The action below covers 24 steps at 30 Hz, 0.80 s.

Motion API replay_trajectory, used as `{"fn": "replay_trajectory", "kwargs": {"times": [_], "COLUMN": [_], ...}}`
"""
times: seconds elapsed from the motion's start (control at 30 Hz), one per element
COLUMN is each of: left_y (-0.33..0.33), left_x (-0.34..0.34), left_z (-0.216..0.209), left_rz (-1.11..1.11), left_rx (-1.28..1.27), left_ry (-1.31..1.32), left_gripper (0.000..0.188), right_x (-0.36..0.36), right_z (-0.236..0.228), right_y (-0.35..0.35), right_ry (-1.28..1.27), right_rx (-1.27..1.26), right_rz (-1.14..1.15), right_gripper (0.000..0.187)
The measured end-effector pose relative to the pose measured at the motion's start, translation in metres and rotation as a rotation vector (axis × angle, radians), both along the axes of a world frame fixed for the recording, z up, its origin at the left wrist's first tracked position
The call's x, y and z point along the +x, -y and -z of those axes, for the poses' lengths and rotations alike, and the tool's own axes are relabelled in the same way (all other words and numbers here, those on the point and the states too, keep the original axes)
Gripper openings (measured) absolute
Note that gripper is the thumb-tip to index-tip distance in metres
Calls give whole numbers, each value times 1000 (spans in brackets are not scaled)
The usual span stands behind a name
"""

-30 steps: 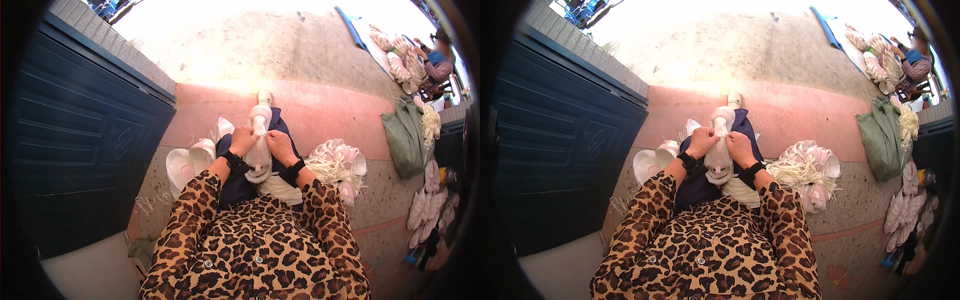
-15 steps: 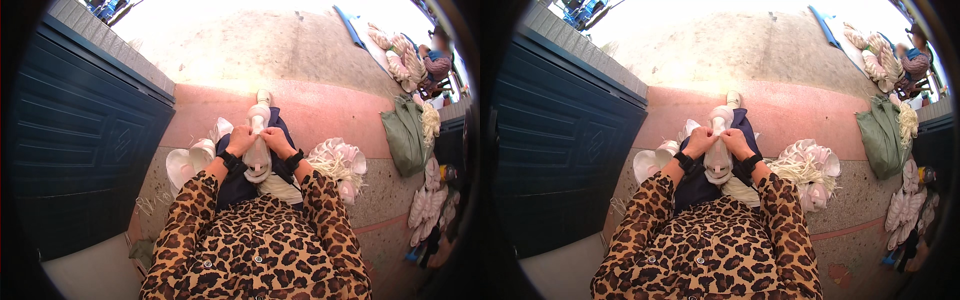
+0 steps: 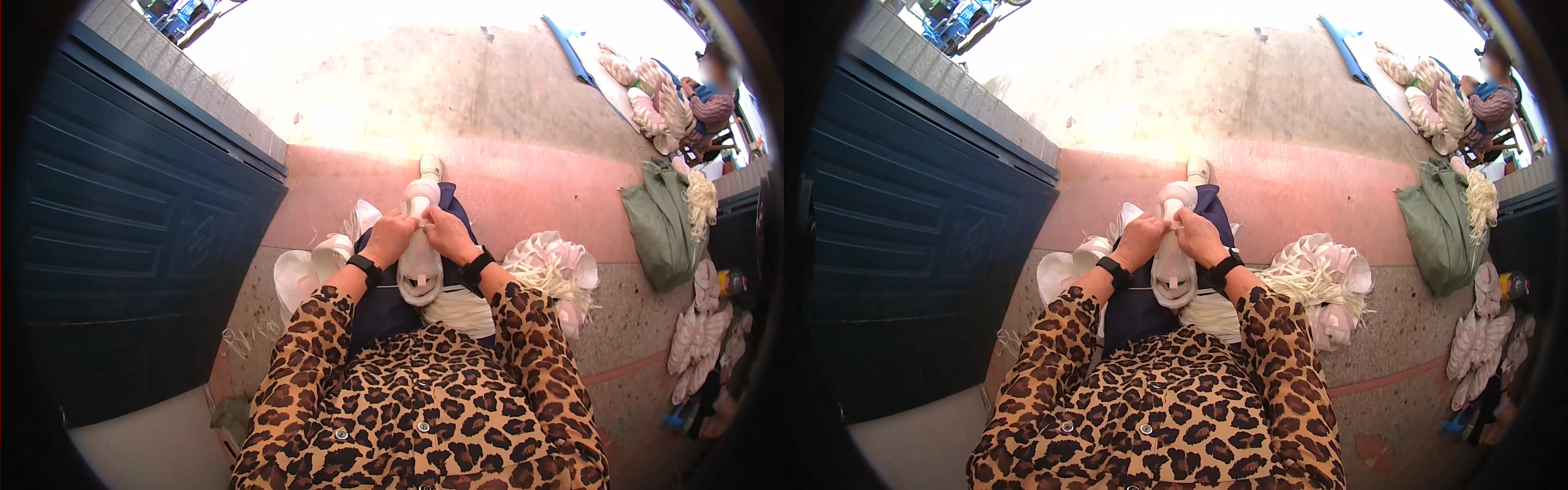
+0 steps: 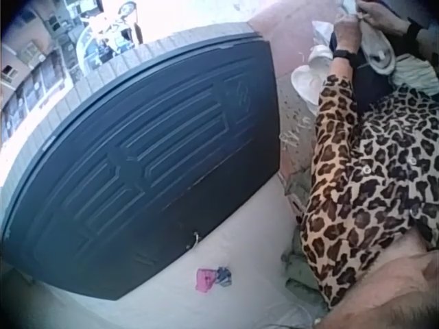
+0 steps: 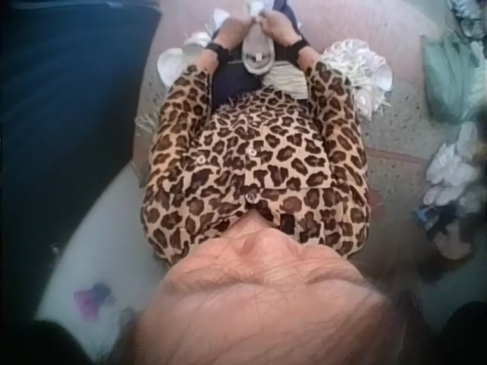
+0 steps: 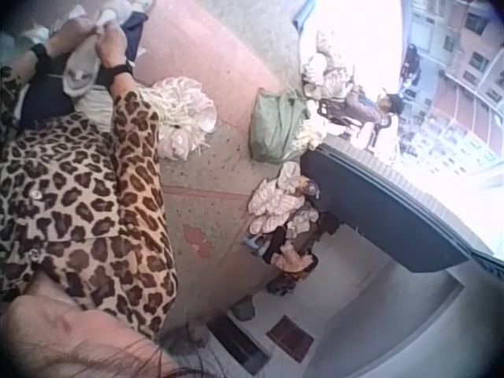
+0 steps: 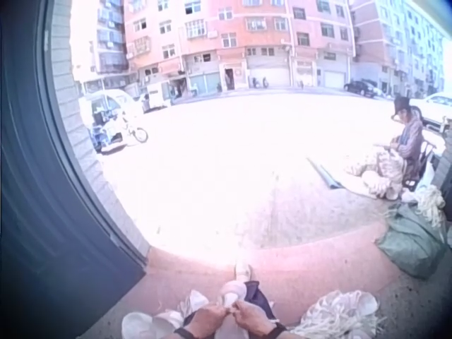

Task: Lacing a white sneaker by hand.

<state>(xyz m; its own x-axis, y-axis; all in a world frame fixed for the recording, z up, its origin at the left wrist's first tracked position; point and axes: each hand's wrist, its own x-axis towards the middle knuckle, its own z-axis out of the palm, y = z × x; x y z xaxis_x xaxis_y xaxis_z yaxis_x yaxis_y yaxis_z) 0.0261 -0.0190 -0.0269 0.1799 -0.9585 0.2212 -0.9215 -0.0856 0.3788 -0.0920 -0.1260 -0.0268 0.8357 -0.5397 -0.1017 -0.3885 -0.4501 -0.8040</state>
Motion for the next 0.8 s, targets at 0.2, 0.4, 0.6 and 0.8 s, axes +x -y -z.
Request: {"fn": "replay_trajectory", "kwargs": {"times": [0.2,0.4,0.6,0.8], "left_y": [-18,-157,-352,-378], "left_x": [38,196,280,260], "left_z": [-18,-84,-181,-227], "left_rz": [49,-1203,-1558,-1207], "left_rx": [-126,-594,-1389,-1141], "left_ry": [165,-348,-818,-966], "left_gripper": [6,21,14,28], "right_x": [-34,-147,-283,-427], "right_z": [1,-22,-22,-52], "right_y": [10,51,98,177], "right_ry": [-24,-42,666,1249], "right_rx": [49,537,788,1221], "right_rz": [6,209,842,608], "right_gripper": [33,25,21,16]}}
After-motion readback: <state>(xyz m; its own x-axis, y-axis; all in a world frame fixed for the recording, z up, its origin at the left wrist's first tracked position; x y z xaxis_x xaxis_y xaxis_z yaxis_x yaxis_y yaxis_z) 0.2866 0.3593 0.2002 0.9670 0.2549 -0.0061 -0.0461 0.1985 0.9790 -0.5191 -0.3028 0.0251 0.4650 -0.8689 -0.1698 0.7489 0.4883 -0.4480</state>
